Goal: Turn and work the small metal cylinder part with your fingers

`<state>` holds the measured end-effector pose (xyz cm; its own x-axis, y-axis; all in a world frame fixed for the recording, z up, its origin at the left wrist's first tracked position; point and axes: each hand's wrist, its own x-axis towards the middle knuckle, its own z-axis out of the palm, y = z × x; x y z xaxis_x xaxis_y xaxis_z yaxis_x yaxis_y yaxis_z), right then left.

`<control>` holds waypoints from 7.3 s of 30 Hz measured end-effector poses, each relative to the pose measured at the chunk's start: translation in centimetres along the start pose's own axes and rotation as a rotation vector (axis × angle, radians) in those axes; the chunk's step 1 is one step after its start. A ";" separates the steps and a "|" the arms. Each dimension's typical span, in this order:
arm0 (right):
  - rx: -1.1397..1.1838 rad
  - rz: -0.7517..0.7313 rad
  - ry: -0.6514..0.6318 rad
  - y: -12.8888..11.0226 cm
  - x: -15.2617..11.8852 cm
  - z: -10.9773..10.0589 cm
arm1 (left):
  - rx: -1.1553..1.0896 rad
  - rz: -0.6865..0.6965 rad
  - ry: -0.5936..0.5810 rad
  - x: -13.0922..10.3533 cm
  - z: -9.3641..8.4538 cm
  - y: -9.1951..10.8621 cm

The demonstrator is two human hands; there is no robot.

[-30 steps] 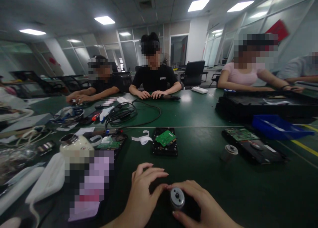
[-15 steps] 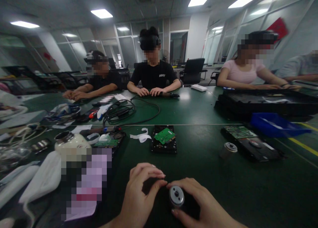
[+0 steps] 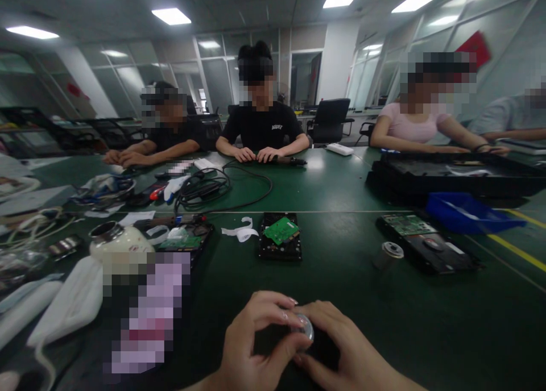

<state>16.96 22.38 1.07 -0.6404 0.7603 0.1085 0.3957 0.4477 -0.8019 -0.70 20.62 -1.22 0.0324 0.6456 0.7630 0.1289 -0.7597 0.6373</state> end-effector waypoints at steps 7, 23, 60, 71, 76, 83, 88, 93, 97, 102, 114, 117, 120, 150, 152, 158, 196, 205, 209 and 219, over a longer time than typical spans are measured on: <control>-0.007 0.008 -0.010 -0.2 0.1 -0.1 | 0.079 -0.009 0.037 0.3 0.2 0.1; -0.018 -0.021 -0.024 -0.4 0.0 -0.3 | 0.181 -0.098 -0.175 0.0 -0.8 -0.2; -0.016 -0.011 -0.025 -0.3 -0.1 -0.2 | 0.158 -0.226 -0.220 0.3 -1.1 0.7; -0.007 -0.037 -0.025 -0.5 -0.2 -0.4 | 0.126 -0.396 -0.123 0.5 -0.9 0.7; -0.028 -0.002 -0.052 -0.4 -0.1 -0.2 | 0.128 -0.399 -0.139 0.5 -1.0 1.0; -0.009 -0.043 -0.050 -0.1 -0.2 -0.1 | 0.131 -0.156 -0.240 1.3 -1.4 1.7; 0.001 -0.063 -0.056 -0.1 -0.1 -0.2 | 0.139 -0.179 -0.190 1.2 -1.3 1.5; -0.003 -0.048 -0.045 0.0 -0.1 -0.1 | 0.221 -0.365 -0.237 1.7 -1.4 1.4; -0.016 -0.033 -0.065 -0.2 -0.1 -0.1 | 0.256 -0.360 -0.228 2.3 -1.4 1.7; -0.023 -0.009 -0.073 -0.3 0.0 -0.2 | 0.250 -0.293 -0.185 2.1 -1.1 1.6; -0.044 -0.042 -0.035 0.2 0.0 0.2 | 0.264 -0.142 -0.239 1.7 -1.5 0.8; -0.035 -0.085 -0.019 0.5 0.0 0.3 | 0.157 -0.097 -0.311 2.1 -1.7 1.0; -0.033 -0.083 -0.032 0.5 0.0 0.3 | 0.052 -0.138 -0.335 2.7 -1.9 1.1; -0.067 0.004 -0.057 -0.5 0.0 -0.3 | 0.319 -0.546 -0.079 2.2 -2.3 -1.2; -0.061 -0.004 -0.056 -0.4 0.0 -0.2 | 0.164 -0.457 -0.014 2.2 -1.9 -0.6; -0.059 -0.016 -0.062 -0.4 0.0 -0.2 | 0.135 -0.289 -0.130 2.0 -1.2 0.9; -0.032 -0.115 -0.016 0.1 -0.1 0.0 | 0.139 -0.181 -0.315 2.1 -1.7 1.9; -0.027 -0.063 -0.054 -0.2 0.0 -0.1 | 0.166 -0.330 -0.238 1.9 -1.5 1.2; -0.036 -0.059 -0.064 -0.2 0.0 0.0 | 0.144 -0.446 -0.232 2.0 -1.4 1.2; -0.064 -0.011 -0.078 -0.5 -0.1 -0.3 | 0.173 -0.345 0.069 1.8 -1.5 0.2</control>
<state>17.00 22.18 1.65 -0.6934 0.7172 0.0693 0.4279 0.4872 -0.7613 -2.09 21.56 0.46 -0.1083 0.8497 0.5161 0.2858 -0.4706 0.8348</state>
